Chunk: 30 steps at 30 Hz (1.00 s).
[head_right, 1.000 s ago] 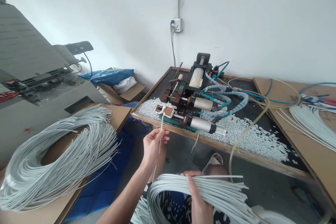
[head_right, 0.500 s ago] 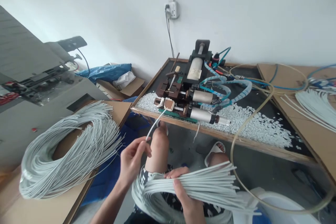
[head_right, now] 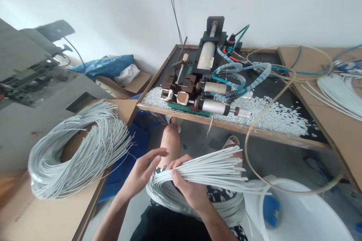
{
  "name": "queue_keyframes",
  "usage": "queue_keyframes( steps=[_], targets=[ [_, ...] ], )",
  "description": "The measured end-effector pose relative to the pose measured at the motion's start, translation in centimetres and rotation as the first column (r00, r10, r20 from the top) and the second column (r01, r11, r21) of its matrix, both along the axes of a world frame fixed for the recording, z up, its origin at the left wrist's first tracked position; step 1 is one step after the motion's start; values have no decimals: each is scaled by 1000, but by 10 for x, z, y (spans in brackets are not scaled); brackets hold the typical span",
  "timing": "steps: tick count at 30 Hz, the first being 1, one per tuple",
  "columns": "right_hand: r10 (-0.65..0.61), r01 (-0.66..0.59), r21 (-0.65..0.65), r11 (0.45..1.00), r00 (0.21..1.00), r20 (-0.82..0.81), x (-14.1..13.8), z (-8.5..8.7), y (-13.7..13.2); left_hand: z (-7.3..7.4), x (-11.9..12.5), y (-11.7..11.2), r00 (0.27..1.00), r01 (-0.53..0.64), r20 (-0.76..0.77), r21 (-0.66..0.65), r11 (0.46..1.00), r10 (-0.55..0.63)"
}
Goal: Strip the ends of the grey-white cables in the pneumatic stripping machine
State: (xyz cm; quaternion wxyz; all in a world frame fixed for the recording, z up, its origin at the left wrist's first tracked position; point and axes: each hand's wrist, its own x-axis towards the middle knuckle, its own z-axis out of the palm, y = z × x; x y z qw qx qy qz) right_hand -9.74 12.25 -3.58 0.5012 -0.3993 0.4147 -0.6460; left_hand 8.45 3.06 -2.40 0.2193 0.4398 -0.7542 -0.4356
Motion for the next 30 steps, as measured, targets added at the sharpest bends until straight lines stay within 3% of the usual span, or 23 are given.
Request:
queue_keyframes(
  steps=[3,5,8,10,14,17,19,21,24,27,30],
  targets=[
    [-82,82,34,996,997,7,-2,3,-2,37,-26,8,948,316,-20,-75,946,-319],
    [-162,163,90,983,987,-19,-2,2,-2,42,-33,9,918,395,45,-216,893,-395],
    [-252,265,141,954,962,-105,-1,0,-2,30,-32,7,937,342,79,-389,855,-339],
    [-253,265,143,954,962,-98,-1,1,-2,21,-31,3,966,246,32,-409,879,-256],
    [-181,178,108,978,983,15,-1,8,-3,17,-35,-8,983,0,-180,-240,971,-44],
    [-200,191,112,975,976,83,-1,8,-2,18,-40,-11,956,-90,-291,-142,986,46],
    [-235,216,159,963,966,111,0,4,-1,18,-43,-10,958,-41,-286,-155,987,-6],
    [-271,243,213,946,955,115,1,1,-1,18,-44,-7,965,86,-222,-225,971,-137],
    [-365,347,252,903,931,27,4,1,0,22,-44,-3,941,273,-87,-370,888,-326],
    [-413,401,287,870,910,-19,7,6,0,29,-40,-3,929,330,-2,-454,828,-371],
    [-427,409,319,855,904,-14,7,11,-1,31,-36,-4,921,342,-18,-440,830,-389]
  ],
)
